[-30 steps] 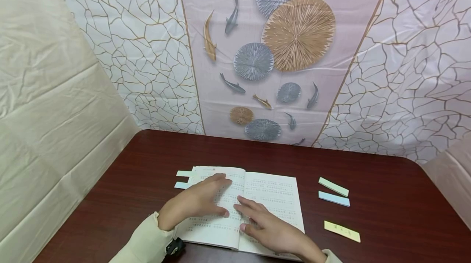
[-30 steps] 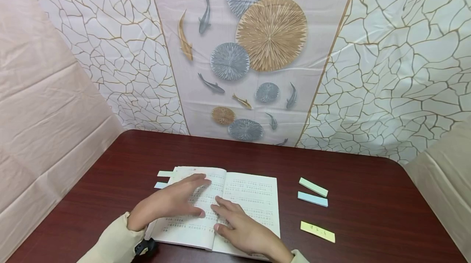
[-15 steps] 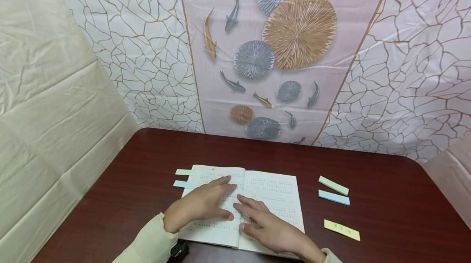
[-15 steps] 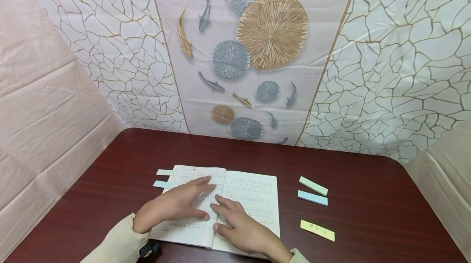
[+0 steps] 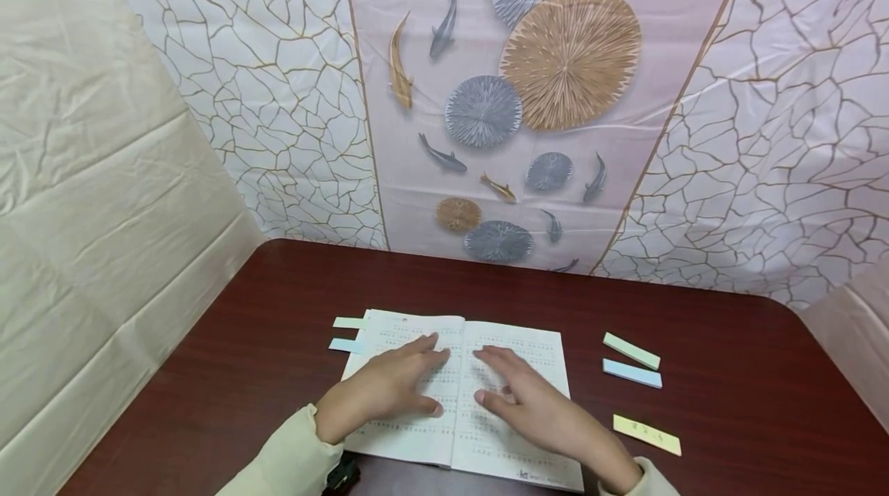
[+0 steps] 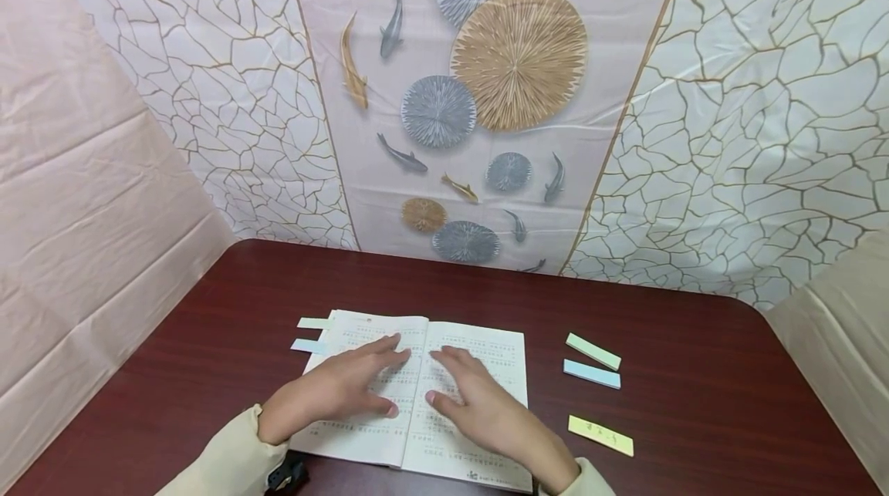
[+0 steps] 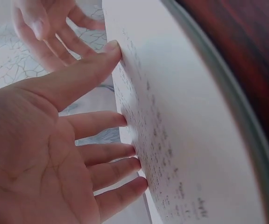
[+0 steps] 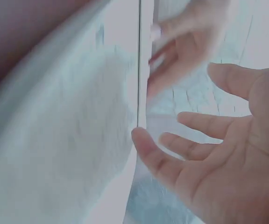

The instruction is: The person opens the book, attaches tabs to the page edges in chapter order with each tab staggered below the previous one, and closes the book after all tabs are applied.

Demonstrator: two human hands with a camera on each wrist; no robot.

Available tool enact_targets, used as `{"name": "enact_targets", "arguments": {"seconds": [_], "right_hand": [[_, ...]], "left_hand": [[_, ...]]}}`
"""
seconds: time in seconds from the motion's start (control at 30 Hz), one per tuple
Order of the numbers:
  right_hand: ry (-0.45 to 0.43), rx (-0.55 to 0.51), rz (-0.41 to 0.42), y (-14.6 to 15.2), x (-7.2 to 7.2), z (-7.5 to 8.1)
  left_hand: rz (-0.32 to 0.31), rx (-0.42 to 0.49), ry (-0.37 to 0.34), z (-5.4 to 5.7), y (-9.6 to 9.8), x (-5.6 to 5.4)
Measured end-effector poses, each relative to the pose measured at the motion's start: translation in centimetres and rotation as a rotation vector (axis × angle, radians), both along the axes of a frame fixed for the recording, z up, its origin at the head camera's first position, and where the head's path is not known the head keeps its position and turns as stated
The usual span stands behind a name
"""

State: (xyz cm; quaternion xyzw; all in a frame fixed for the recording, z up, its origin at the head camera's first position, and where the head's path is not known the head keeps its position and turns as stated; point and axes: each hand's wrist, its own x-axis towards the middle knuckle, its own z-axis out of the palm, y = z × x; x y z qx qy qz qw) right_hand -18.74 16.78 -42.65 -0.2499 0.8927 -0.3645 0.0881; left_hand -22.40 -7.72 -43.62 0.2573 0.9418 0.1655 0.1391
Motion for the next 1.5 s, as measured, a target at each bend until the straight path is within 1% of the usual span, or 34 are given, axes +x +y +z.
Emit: {"name": "enact_targets", "arguments": {"seconds": [0.13, 0.27, 0.4, 0.57, 0.7, 0.8, 0.97, 1.1, 1.23, 1.37, 1.5], "right_hand": [[0.06, 0.062, -0.107, 1.6, -1.1, 0.0], [0.062, 0.084, -0.167, 3.5, -2.4, 0.0], [0.001, 0.115, -0.222, 5.1, -3.3, -0.1], [-0.072, 0.25, -0.29, 6.2, -4.2, -0.5], [-0.057, 0.36, -0.291, 6.5, -4.3, -0.9], [-0.04, 0.399, -0.271, 6.5, -4.2, -1.2], [-0.03, 0.413, -0.255, 6.4, -4.0, -1.1], [-0.058, 0.423, -0.265, 6.4, -4.0, -1.0], [-0.081, 0.417, -0.278, 6.2, -3.9, -1.2], [-0.04, 0.434, -0.28, 5.9, -3.6, -1.4], [0.014, 0.471, -0.282, 5.3, -3.2, -1.2]], "left_hand": [[0.007, -0.036, 0.005, 0.1, 0.4, 0.2], [0.015, -0.065, 0.002, 0.3, 0.8, 0.4], [0.018, -0.08, 0.001, 0.3, 0.9, 0.4], [0.025, -0.083, -0.01, 0.4, 0.8, 0.5], [0.024, -0.074, -0.012, 0.5, 0.7, 0.5], [0.022, -0.07, -0.017, 0.5, 0.6, 0.5], [0.022, -0.063, -0.025, 0.4, 0.6, 0.4], [0.015, -0.048, -0.029, 0.3, 0.6, 0.4], [0.012, -0.046, -0.029, 0.1, 0.6, 0.4], [0.014, -0.051, -0.025, 0.1, 0.5, 0.4], [0.017, -0.054, -0.014, 0.2, 0.4, 0.5]]}}
